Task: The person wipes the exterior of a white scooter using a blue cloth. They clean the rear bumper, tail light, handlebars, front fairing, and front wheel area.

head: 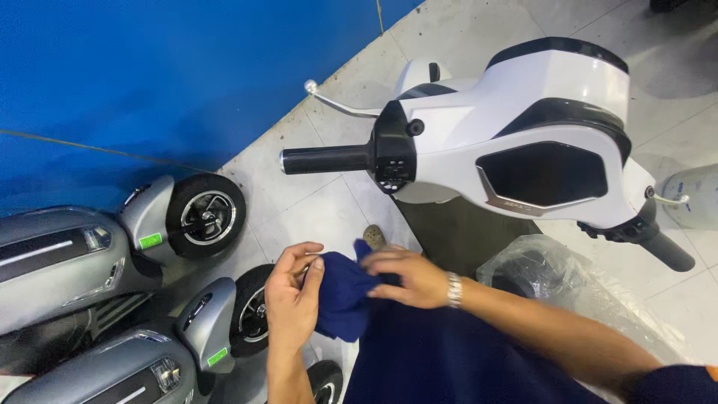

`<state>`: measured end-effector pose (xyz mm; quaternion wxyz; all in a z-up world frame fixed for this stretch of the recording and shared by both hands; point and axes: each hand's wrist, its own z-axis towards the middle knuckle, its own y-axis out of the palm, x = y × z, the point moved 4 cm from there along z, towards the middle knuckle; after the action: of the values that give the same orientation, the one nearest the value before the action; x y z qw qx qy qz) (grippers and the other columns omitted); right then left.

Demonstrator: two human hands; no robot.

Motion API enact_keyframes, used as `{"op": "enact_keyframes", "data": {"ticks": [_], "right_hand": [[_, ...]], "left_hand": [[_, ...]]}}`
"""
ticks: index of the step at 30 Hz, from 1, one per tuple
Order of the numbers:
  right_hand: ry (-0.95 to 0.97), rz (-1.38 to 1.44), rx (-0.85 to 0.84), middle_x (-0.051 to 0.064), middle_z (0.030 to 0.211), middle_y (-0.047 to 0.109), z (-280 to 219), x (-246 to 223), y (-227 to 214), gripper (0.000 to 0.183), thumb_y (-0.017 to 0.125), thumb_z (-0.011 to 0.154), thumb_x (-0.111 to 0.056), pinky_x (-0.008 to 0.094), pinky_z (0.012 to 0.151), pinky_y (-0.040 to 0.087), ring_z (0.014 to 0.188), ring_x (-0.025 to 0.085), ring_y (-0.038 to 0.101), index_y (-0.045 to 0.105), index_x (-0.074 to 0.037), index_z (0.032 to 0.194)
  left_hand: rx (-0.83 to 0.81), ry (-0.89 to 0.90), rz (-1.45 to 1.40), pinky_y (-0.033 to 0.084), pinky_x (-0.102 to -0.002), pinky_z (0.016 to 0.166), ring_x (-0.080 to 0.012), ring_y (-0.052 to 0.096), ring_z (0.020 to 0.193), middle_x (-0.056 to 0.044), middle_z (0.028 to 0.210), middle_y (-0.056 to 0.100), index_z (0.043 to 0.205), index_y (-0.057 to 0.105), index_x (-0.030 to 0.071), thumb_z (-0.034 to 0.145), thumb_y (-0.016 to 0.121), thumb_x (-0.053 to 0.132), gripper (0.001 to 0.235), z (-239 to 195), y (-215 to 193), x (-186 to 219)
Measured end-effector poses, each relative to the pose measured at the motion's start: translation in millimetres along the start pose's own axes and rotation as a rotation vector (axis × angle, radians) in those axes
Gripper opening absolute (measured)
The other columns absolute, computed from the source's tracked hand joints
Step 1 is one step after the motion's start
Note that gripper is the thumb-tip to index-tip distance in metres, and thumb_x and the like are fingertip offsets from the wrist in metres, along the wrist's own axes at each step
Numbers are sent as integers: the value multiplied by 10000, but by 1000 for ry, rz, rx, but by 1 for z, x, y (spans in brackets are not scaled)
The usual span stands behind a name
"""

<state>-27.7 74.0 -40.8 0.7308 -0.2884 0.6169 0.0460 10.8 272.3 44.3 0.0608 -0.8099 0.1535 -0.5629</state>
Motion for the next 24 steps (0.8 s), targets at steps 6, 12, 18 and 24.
{"op": "enact_keyframes", "data": {"ticks": [6, 12, 18, 24], "right_hand": [[129, 662, 125, 208, 1112, 747, -59, -33, -76, 351, 851, 811, -243, 458, 1000, 513, 1095, 334, 658, 738, 1, 1037], [-149, 163, 580, 248, 1347, 524, -90, -76, -117, 488, 830, 749, -247, 420, 1113, 398, 1312, 323, 495, 688, -34, 1165], [285, -507, 1180, 150, 1345, 610, -136, -59, -200, 436, 698, 974, -251, 395, 1117, 438, 1242, 296, 572, 598, -13, 1324], [575, -361, 1045, 157, 1259, 662, -113, -28, -273, 316, 608, 1034, -232, 384, 992, 485, 1139, 323, 633, 656, -35, 1276]], "left_hand": [[-89, 162, 135, 546, -240, 742, -101, 675, 835, -50, 935, 746, 1076, 700, 22, 920, 697, 80, 167, 3, 58, 35], [-284, 483, 183, 565, -381, 911, -320, 688, 1061, -185, 1209, 681, 1308, 607, 15, 936, 531, -13, 381, -13, 150, 74], [-675, 811, 138, 450, -467, 1126, -394, 576, 1296, -219, 1375, 593, 1375, 546, -8, 989, 639, 198, 448, -11, 194, 109], [-963, 707, 233, 488, -439, 1086, -338, 627, 1252, -148, 1325, 652, 1271, 639, 42, 1016, 633, 220, 311, 25, 187, 83]]}}
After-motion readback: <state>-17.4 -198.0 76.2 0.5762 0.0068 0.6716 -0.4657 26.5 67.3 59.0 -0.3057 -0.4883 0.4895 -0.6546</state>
